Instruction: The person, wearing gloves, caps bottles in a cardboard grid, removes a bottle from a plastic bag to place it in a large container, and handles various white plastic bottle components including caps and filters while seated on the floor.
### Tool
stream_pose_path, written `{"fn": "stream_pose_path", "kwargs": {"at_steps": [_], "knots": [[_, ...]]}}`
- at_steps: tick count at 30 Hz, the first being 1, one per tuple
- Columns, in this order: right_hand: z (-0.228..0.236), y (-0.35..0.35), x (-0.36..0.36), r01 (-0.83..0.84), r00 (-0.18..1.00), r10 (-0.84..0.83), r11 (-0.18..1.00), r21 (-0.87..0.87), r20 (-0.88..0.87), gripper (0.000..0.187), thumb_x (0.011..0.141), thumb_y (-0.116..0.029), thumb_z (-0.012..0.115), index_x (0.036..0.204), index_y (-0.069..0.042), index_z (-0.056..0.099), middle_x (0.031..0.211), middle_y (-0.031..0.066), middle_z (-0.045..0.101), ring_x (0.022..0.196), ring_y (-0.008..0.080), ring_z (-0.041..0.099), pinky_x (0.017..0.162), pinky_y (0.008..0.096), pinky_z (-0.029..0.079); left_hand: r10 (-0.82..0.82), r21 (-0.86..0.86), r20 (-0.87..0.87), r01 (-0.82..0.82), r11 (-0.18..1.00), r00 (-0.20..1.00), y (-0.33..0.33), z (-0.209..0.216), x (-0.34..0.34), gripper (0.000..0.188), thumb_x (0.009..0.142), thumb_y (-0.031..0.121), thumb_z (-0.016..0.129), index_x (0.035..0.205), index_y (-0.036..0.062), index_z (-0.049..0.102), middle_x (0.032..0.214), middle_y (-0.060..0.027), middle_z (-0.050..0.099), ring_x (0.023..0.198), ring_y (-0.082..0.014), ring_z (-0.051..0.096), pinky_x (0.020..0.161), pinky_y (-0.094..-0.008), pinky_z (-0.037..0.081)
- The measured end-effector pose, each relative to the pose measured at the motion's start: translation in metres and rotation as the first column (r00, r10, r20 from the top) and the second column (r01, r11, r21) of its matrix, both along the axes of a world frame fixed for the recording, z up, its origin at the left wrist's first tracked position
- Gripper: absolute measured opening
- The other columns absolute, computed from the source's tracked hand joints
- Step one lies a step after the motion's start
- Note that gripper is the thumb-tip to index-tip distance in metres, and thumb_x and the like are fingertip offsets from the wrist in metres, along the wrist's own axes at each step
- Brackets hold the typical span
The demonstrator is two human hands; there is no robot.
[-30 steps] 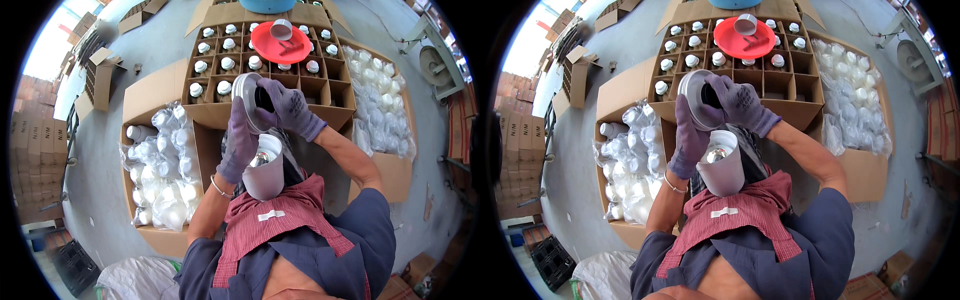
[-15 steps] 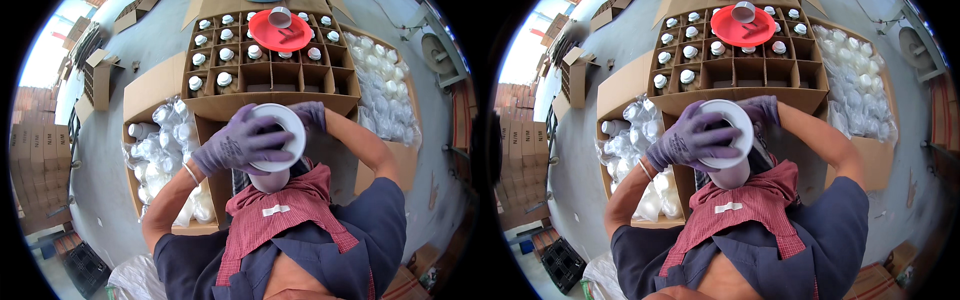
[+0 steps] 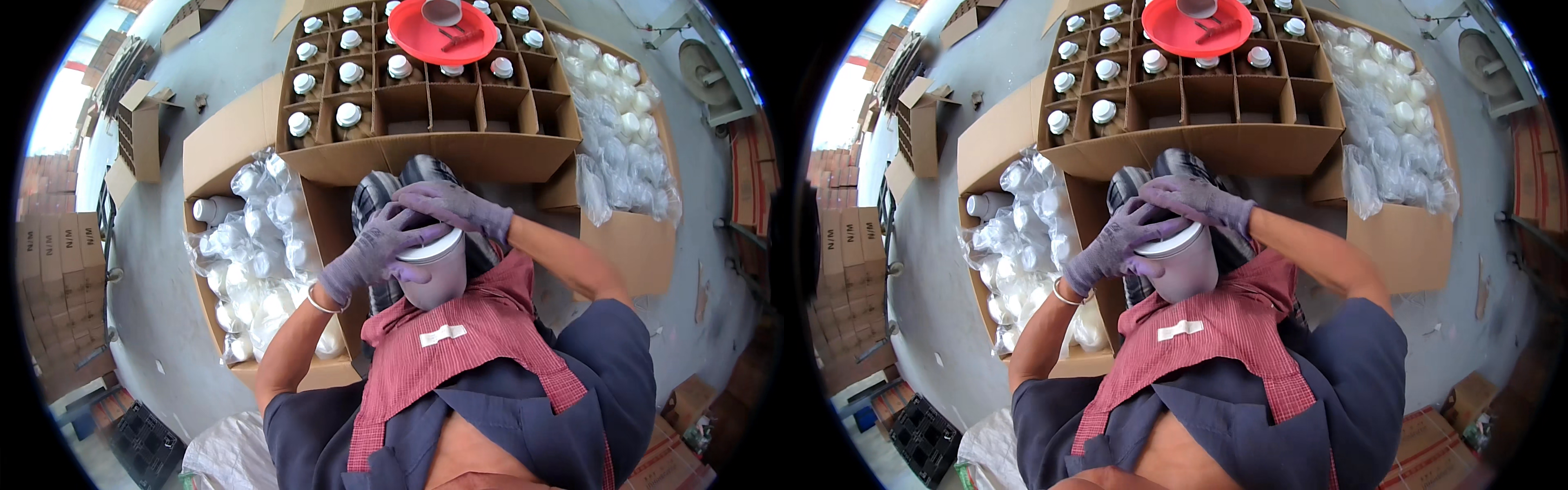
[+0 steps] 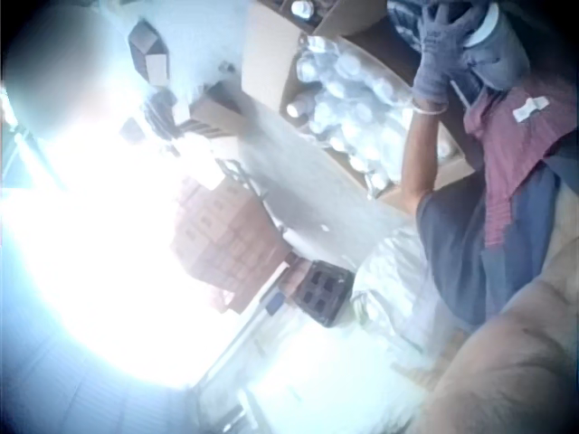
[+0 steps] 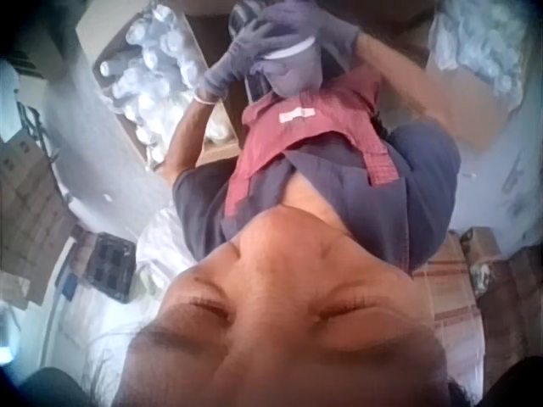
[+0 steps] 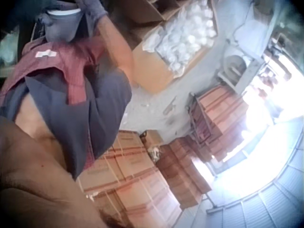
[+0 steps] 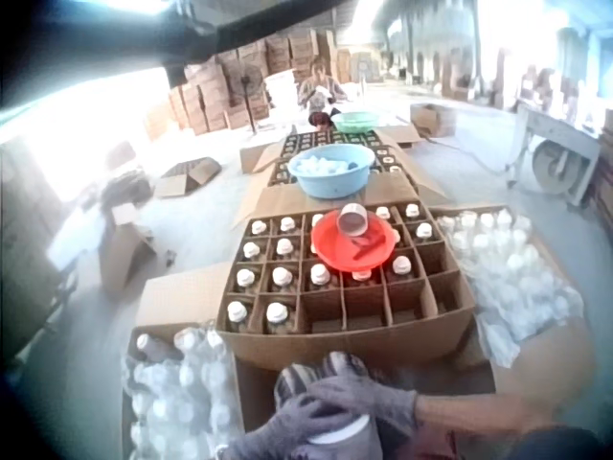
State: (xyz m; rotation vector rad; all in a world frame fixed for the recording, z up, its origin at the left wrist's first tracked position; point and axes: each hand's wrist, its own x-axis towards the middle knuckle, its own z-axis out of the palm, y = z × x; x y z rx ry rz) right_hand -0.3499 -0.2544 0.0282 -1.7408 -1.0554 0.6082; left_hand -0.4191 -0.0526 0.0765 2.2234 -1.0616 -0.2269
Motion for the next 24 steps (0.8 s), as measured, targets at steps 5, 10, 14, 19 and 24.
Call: {"fn": "stream_pose_path", "kwargs": {"at_steps": [5, 10, 14, 19, 24], "knots": [[0.016, -0.002, 0.012, -0.091, 0.953, 0.111, 0.992, 0.085, -0.283, 0.046, 0.101, -0.031, 0.039, 0.132, 0.000, 0.052, 0.129, 0.0173, 0.057, 0.122, 0.0295, 0.052, 0.107, 0.0355, 0.037, 0.276, -0.238, -0.183, -0.315, 0.919, 0.944, -0.013, 0.003, -0.021, 0.044, 0.095, 0.034, 0.052, 0.131, 0.0084, 0.055, 0.133, -0.0148, 0.051, 0.124, -0.0349, 0.048, 0.108, -0.0443, 0.034], [0.045, -0.070, -0.041, 0.234, 0.970, -0.228, 0.970, -0.066, 0.081, 0.056, 0.095, -0.038, 0.051, 0.136, -0.001, 0.049, 0.125, 0.0216, 0.055, 0.120, 0.0322, 0.052, 0.103, 0.0391, 0.040, 0.548, -0.429, -0.410, -0.685, 0.589, 0.729, -0.035, -0.080, -0.042, 0.038, 0.102, 0.019, 0.044, 0.133, -0.0033, 0.047, 0.134, -0.0146, 0.051, 0.123, -0.0225, 0.050, 0.107, -0.0336, 0.036], [0.082, -0.127, -0.080, 0.222, 0.953, -0.302, 0.658, -0.720, 0.018, 0.054, 0.091, -0.044, 0.056, 0.119, 0.001, 0.058, 0.113, 0.0234, 0.060, 0.098, 0.0363, 0.062, 0.083, 0.0418, 0.049, 0.356, -0.169, -0.829, -0.800, 0.575, 0.431, -0.045, -0.063, -0.049, 0.040, 0.096, 0.018, 0.057, 0.130, -0.0027, 0.049, 0.123, -0.0118, 0.058, 0.114, -0.0172, 0.055, 0.099, -0.0302, 0.043], [0.053, -0.140, -0.094, 0.334, 0.936, -0.331, 0.735, -0.590, 0.118, 0.051, 0.091, -0.046, 0.055, 0.109, 0.001, 0.059, 0.109, 0.0241, 0.062, 0.095, 0.0364, 0.064, 0.080, 0.0431, 0.050, 0.423, -0.132, -0.592, -0.600, 0.789, 0.686, -0.021, -0.062, -0.043, 0.034, 0.094, 0.023, 0.060, 0.119, -0.0002, 0.056, 0.104, -0.0046, 0.061, 0.091, -0.0111, 0.057, 0.082, -0.0266, 0.048], [0.020, -0.134, -0.098, 0.447, 0.885, -0.427, 0.891, -0.081, 0.184, 0.053, 0.096, -0.039, 0.050, 0.136, -0.004, 0.047, 0.116, 0.0245, 0.061, 0.104, 0.0355, 0.063, 0.090, 0.0391, 0.050, 0.425, 0.189, -0.786, -0.479, 0.857, 0.449, -0.037, -0.022, -0.040, 0.036, 0.092, 0.033, 0.061, 0.108, 0.0002, 0.060, 0.091, -0.0030, 0.060, 0.081, -0.0102, 0.054, 0.076, -0.0265, 0.046]]}}
